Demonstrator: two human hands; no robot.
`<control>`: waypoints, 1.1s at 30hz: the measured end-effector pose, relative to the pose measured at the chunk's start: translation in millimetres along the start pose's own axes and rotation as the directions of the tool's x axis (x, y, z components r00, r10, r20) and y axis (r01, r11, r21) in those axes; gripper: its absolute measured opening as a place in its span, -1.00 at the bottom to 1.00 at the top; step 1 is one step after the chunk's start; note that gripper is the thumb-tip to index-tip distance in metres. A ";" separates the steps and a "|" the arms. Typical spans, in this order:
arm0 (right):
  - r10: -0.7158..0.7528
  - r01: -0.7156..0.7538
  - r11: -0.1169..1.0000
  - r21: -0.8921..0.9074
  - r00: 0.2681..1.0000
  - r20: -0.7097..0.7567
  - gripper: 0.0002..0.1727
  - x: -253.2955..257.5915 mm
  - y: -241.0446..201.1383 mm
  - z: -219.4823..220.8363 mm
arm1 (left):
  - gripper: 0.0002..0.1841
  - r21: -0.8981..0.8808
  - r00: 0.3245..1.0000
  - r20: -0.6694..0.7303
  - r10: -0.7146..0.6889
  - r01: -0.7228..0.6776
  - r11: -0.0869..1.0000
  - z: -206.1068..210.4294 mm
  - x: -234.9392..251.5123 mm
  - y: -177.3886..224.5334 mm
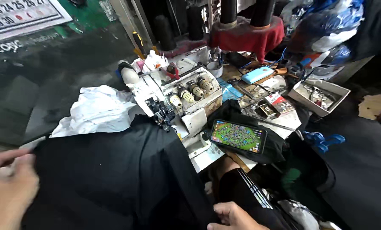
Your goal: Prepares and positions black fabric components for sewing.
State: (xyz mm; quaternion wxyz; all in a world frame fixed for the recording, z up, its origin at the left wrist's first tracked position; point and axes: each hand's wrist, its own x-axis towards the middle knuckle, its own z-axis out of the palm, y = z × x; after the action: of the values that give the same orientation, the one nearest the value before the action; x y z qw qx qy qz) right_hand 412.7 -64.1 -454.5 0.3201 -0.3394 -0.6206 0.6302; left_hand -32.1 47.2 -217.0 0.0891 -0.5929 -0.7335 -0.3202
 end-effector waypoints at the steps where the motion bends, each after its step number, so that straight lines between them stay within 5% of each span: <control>1: 0.022 -0.022 1.000 -0.014 1.000 -0.010 -0.76 -7.4 1.0 -0.9 | -0.52 -0.028 0.999 0.042 0.028 -0.027 0.999 8.9 -2.7 -8.9; 4: 0.127 -0.125 0.992 0.027 0.986 -0.108 -0.77 -20.6 8.3 -5.0 | -0.51 -0.064 0.981 0.037 0.189 -0.186 0.980 23.8 -38.9 -3.4; 8: 0.279 -0.266 0.949 0.166 0.958 -0.059 -0.74 -35.9 5.0 -12.0 | -0.61 -0.274 0.956 0.136 0.259 -0.215 0.937 28.2 -134.5 29.9; 13: 0.333 -0.319 0.926 0.201 0.942 -0.036 -0.76 -47.4 -0.6 -21.8 | -0.83 -0.494 0.874 0.407 0.265 -0.033 0.869 72.7 -257.3 80.4; 16: 0.320 -0.300 0.925 0.233 0.946 -0.055 -0.75 -50.6 -5.1 -23.6 | -0.87 -0.600 0.867 0.420 0.269 0.043 0.799 105.1 -307.1 110.5; 23: 0.194 -0.172 0.959 0.223 0.978 -0.081 -0.78 -53.8 -21.2 -32.2 | -0.87 -0.681 0.860 0.382 0.337 0.016 0.732 126.7 -318.8 167.2; 29: 0.086 -0.083 0.996 0.039 0.993 -0.080 -0.31 -54.2 -37.8 -36.2 | -0.76 -0.634 0.814 0.455 0.362 0.011 0.773 130.8 -309.2 182.5; 33: 0.086 -0.082 0.993 0.090 0.995 -0.041 -0.25 -55.6 -50.8 -38.3 | -0.87 -0.691 0.854 0.397 0.336 0.037 0.722 128.9 -299.0 184.9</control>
State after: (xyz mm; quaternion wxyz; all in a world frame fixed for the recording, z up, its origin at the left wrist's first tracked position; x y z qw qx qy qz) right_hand 474.8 -87.1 -402.0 0.3218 -0.3650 -0.5699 0.6621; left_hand 255.5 -104.6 -402.7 -0.2976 -0.7048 -0.5108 -0.3921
